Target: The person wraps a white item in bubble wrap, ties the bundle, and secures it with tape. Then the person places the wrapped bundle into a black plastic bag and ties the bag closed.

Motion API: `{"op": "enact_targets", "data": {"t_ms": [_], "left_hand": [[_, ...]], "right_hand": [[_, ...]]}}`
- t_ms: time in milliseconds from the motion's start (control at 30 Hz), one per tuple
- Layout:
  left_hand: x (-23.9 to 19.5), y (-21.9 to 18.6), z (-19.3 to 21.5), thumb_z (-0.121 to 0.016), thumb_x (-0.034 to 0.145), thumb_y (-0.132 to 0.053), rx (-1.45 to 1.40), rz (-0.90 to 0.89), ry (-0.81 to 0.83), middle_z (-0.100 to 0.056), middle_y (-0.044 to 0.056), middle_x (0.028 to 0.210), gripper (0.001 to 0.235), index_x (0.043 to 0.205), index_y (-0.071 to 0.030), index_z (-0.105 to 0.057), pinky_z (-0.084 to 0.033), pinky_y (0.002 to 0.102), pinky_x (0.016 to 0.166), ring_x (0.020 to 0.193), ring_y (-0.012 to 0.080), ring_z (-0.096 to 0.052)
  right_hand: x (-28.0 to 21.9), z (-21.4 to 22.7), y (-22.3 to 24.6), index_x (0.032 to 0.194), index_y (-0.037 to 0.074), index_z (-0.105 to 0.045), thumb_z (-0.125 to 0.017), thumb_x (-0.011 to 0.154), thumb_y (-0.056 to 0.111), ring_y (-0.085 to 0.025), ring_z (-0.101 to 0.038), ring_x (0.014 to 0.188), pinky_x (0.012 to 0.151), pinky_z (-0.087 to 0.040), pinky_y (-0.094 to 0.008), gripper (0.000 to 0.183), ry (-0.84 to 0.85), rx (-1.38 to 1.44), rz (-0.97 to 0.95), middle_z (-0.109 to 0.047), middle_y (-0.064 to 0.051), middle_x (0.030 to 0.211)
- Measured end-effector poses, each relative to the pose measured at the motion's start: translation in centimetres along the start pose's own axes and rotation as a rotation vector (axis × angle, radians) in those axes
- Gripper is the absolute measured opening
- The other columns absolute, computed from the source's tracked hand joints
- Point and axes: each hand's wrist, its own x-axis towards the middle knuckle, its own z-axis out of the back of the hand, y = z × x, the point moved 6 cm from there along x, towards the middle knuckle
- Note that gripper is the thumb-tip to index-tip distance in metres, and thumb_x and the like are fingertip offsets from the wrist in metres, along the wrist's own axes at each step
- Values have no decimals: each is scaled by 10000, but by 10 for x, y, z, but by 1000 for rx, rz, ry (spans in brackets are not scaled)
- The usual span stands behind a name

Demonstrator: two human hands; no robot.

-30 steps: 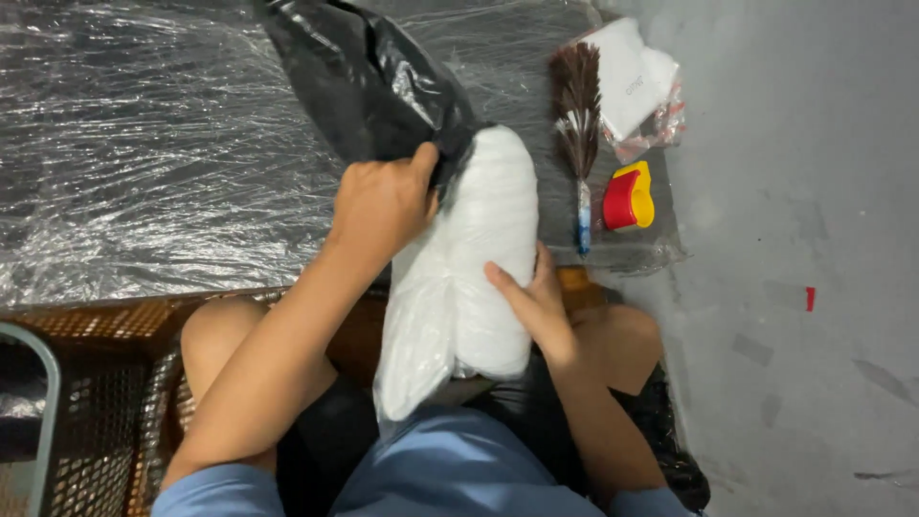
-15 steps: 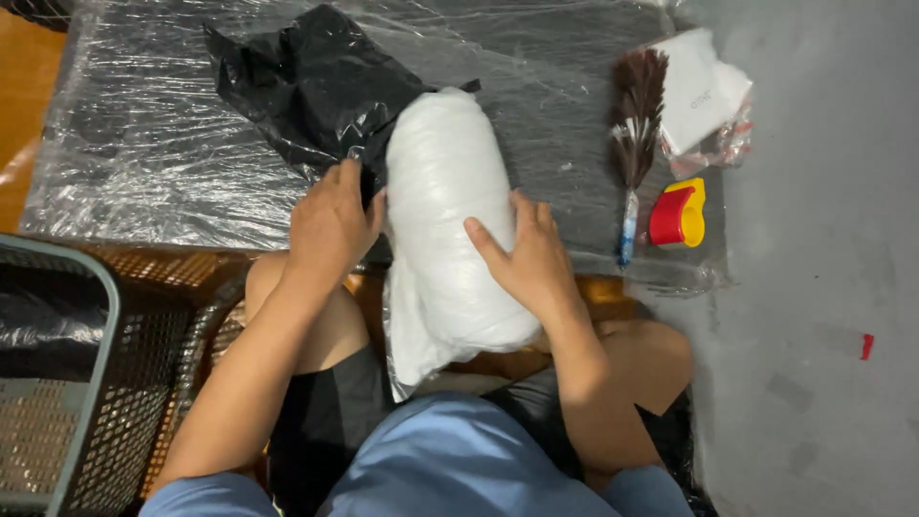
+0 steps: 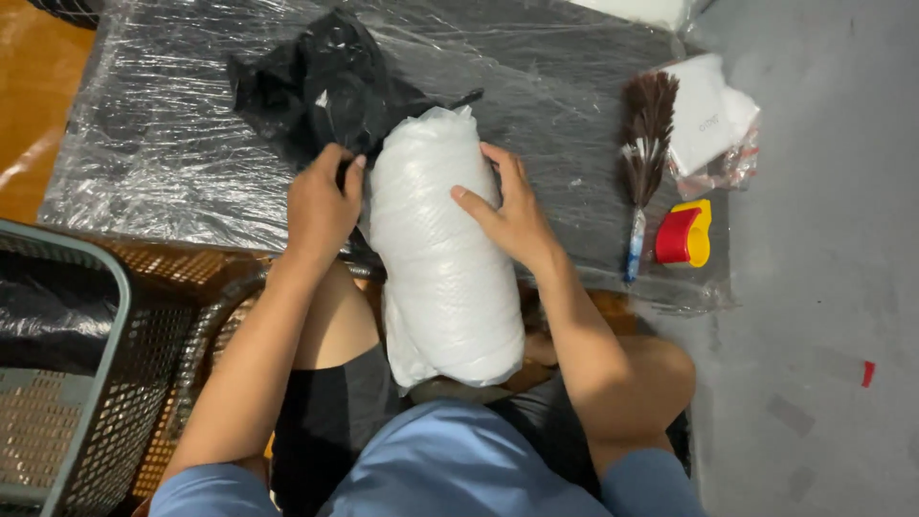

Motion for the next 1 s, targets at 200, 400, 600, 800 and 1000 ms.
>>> {"op": "enact_targets", "data": {"t_ms": [200, 400, 600, 800, 1000], "left_hand": [[9, 16, -2, -565, 1077, -133, -278, 42, -153, -633, 171, 922, 128, 1106, -24, -625, -534, 450, 763, 903, 369, -664], [11, 4, -1, -659, 880, -157, -325, 174, 143, -680, 170, 966, 279, 1143, -114, -576, -513, 494, 690, 786, 379, -679], [29, -5, 8, -740, 896, -193, 258, 42, 119, -738, 204, 837, 289, 1103, -83, -571, -556, 512, 683, 768, 418, -745], [58, -13, 3, -648, 985, -127, 30, -94, -100, -557, 93, 791, 206, 943, -70, -455, -411, 444, 543, 646, 302, -568], [80, -14, -17, -758, 918, -341, 40, -64, 52, -617, 72, 660, 364, 996, -79, -518, -417, 447, 492, 570, 314, -615]], "right_hand": [[11, -7, 0, 1622, 174, -304, -654, 977, 352, -477, -405, 1437, 1170, -365, -589, 755, 20, 47, 60, -421, -242, 1485], [18, -13, -11, 1583, 187, -407, -690, 958, 320, -448, -413, 1434, 1190, -344, -550, 699, 1, 65, 83, -408, -207, 1471], [18, -13, -6, 1574, 174, -422, -681, 956, 343, -413, -398, 1457, 1218, -294, -520, 690, 7, 79, 92, -437, -195, 1487], [18, -18, 4, 1571, 206, -362, -612, 970, 378, -275, -374, 1441, 1183, -303, -481, 673, 46, -15, 72, -430, -97, 1507], [17, -22, 0, 1567, 180, -377, -638, 976, 356, -282, -393, 1440, 1204, -314, -465, 670, 17, 1, 159, -411, -120, 1510]]}}
